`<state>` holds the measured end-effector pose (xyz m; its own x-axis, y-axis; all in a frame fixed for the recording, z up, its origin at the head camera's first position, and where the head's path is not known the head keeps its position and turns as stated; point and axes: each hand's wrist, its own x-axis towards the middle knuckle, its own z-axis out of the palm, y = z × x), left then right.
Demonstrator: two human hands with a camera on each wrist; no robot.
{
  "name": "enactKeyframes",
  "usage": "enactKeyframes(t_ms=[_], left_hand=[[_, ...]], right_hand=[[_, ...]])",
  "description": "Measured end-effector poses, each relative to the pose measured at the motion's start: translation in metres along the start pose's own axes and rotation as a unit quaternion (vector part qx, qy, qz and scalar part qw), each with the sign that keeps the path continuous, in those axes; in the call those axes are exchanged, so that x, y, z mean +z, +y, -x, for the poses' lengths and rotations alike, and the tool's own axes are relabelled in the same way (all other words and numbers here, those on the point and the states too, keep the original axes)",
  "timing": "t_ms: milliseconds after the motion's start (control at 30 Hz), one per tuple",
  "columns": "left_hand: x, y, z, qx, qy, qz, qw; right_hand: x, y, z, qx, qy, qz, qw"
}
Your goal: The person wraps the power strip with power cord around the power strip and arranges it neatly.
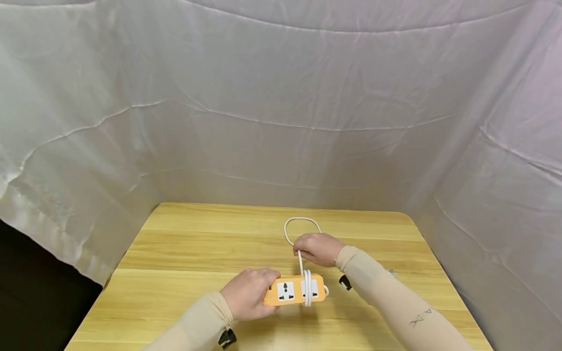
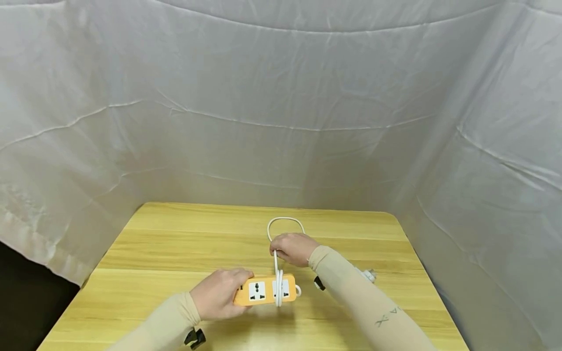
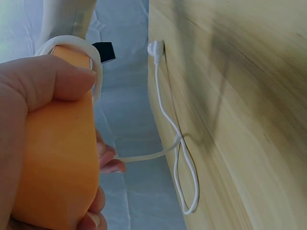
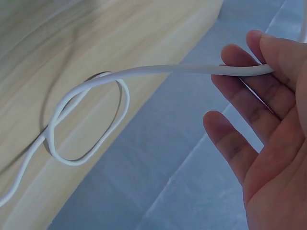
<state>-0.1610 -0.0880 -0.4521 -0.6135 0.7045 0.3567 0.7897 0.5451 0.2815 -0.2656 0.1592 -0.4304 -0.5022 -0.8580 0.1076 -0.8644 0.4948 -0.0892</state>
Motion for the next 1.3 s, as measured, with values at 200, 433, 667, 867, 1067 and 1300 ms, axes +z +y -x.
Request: enactKeyframes(t_ms=[200,433,667,867,1067,1300], left_hand=[[0.004,-0.001,0.000,-0.013,-0.020,-0.012,0.9996],[0.008,-0.001,0.001,-0.011,-0.042,-0.019,0.9989],[0.010,-0.004,0.001,-0.037,-0.059,-0.033,0.9970],[0.012,-0.008,0.000,-0.049,-0.070,-0.054,0.9949],[0.011,-0.012,0.000,-0.058,-0.061,-0.065,0.9943],[0.011,-0.014,0.001,-0.085,-0.044,-0.078,0.9924]], right_hand=[[-0.004,0.001,0.001,-0.002,0.005,0.016,1.000],[-0.008,0.000,0.000,-0.030,0.028,0.038,0.998],[-0.010,0.002,0.000,-0.044,0.051,0.064,0.996],[-0.015,-0.003,-0.004,-0.062,0.067,0.095,0.991],[-0.018,-0.006,-0.005,-0.063,0.079,0.101,0.990],[-0.022,-0.007,-0.005,-0.063,0.093,0.108,0.988]])
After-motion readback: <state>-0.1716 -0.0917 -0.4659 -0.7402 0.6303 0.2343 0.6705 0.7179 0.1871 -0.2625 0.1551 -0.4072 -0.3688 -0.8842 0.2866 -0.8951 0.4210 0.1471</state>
